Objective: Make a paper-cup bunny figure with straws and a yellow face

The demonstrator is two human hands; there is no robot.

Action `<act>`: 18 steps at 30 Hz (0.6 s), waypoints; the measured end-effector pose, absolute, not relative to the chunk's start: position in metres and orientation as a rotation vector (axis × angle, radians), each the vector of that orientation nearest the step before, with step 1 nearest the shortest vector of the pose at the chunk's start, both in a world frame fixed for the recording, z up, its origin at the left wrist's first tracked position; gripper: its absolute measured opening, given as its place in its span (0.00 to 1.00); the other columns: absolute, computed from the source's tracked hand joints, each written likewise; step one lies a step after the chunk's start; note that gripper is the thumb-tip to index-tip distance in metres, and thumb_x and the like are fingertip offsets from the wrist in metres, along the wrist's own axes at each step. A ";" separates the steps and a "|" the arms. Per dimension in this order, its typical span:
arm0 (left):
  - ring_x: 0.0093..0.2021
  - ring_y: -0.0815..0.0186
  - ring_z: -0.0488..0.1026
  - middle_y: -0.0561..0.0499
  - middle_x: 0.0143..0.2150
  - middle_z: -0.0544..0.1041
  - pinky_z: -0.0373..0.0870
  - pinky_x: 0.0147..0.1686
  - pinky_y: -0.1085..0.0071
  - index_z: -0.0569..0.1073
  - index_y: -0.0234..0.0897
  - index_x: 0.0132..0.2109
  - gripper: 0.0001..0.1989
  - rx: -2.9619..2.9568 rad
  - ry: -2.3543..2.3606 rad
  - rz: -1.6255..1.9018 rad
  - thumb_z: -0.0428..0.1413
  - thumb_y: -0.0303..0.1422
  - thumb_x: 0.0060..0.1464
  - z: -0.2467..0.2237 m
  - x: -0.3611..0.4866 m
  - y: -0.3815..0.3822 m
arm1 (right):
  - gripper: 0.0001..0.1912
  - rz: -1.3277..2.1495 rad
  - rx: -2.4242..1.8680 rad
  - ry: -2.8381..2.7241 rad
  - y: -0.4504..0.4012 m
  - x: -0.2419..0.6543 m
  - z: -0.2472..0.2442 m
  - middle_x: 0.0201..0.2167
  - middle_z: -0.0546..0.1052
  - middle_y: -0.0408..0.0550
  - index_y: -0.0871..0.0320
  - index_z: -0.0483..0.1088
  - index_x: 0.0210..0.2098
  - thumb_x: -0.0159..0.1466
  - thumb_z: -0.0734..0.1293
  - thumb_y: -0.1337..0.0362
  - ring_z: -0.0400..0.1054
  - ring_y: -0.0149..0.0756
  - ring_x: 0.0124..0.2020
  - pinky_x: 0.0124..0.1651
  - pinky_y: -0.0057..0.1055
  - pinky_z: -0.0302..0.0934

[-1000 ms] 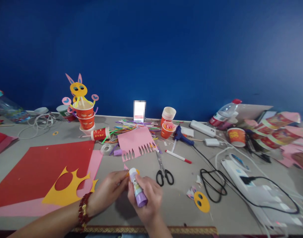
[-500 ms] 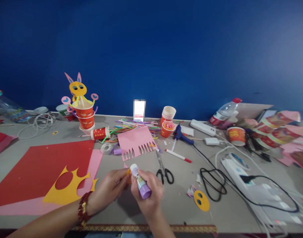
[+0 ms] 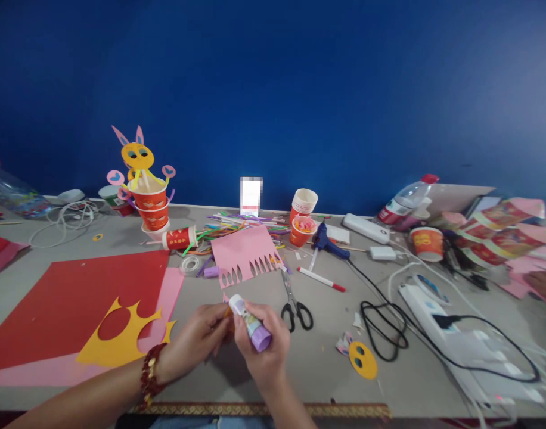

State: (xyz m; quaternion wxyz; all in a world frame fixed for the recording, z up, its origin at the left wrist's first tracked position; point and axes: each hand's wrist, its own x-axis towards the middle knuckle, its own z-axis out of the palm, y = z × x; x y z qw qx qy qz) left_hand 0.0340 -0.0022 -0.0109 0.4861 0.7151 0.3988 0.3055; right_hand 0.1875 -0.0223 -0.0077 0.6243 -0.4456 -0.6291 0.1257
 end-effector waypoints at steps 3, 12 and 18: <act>0.16 0.75 0.62 0.58 0.22 0.67 0.59 0.20 0.80 0.65 0.38 0.31 0.14 1.720 0.959 0.750 0.44 0.34 0.66 -0.010 0.035 -0.002 | 0.10 0.265 -1.036 -1.432 -0.022 0.188 -0.008 0.30 0.78 0.44 0.56 0.73 0.40 0.59 0.69 0.73 0.75 0.33 0.28 0.34 0.26 0.70; 0.18 0.74 0.65 0.57 0.22 0.69 0.60 0.21 0.80 0.67 0.36 0.29 0.15 1.659 0.990 0.775 0.48 0.35 0.64 -0.007 0.035 -0.001 | 0.09 0.279 -1.048 -1.437 -0.023 0.186 -0.009 0.29 0.78 0.45 0.56 0.74 0.39 0.59 0.70 0.72 0.75 0.33 0.28 0.33 0.26 0.71; 0.17 0.75 0.64 0.58 0.23 0.70 0.61 0.23 0.79 0.67 0.37 0.31 0.14 1.727 1.010 0.748 0.46 0.33 0.65 -0.007 0.035 -0.002 | 0.07 0.295 -1.056 -1.372 -0.023 0.185 -0.005 0.27 0.77 0.44 0.57 0.73 0.36 0.59 0.69 0.73 0.74 0.33 0.26 0.31 0.26 0.70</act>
